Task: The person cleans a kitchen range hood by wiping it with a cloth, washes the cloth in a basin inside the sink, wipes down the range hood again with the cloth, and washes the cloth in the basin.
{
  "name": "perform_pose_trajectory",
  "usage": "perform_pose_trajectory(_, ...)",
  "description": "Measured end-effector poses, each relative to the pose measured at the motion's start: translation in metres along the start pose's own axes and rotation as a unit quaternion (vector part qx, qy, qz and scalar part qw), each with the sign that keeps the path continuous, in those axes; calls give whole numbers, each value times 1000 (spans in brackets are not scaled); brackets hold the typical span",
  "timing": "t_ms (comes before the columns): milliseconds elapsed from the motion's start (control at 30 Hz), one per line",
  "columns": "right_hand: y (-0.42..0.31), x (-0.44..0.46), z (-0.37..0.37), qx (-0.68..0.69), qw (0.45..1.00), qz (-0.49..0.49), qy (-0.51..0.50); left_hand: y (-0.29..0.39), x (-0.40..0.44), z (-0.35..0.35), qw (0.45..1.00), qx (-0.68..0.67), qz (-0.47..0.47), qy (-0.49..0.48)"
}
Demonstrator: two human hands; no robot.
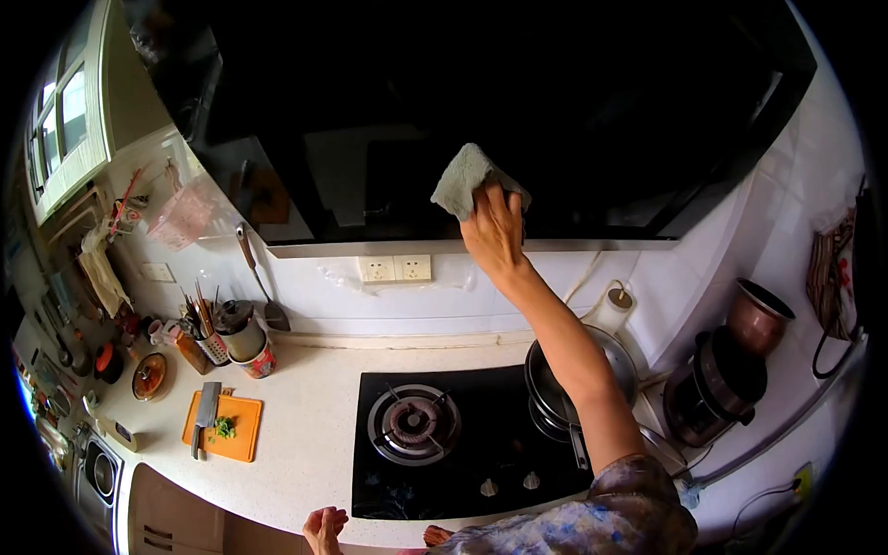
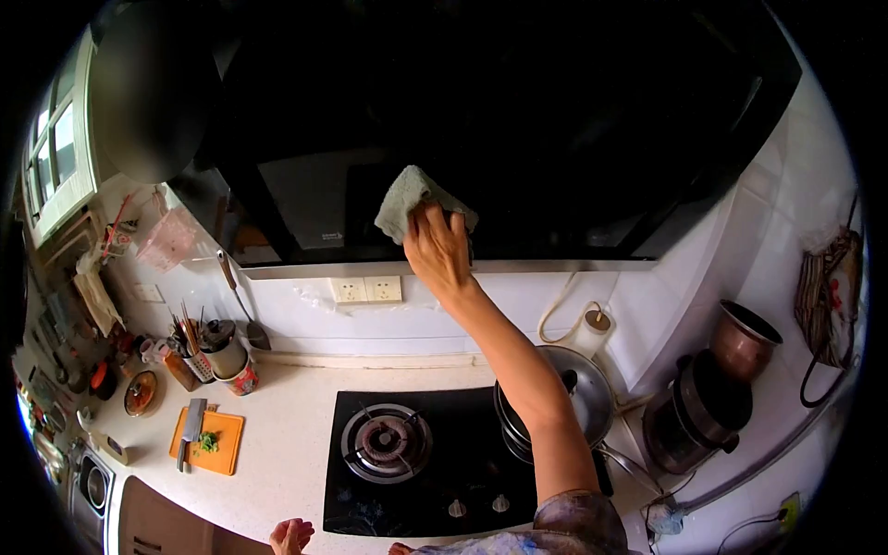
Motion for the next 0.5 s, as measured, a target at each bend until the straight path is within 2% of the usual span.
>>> perform_pose_trajectory(100,4,9,-2,49,998,-5,-25,-7,8,-1,1000,5,-2,-10)
perform_pose_trajectory(133,5,20,-6,33,999,-10,-1,-12,13,-3,1000,7,-7,-15)
perform_pose_trajectory(333,5,-10,0,17,1000,-24,-4,-20,25,-3,999,-2,2,-46)
perform_pose_trajectory(500,-3,27,-7,4,998,-57,-27,-14,23,5,999,13,-17,-45)
Point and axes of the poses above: each hand's wrist, its own x-axis towards the middle knuckle, its own z-axis out of the palm, y = z × x, the point moved 2 cm from there along x, towards the middle knuckle, and after that the axes turned 3 degrees about z, right-handed, at the moved point
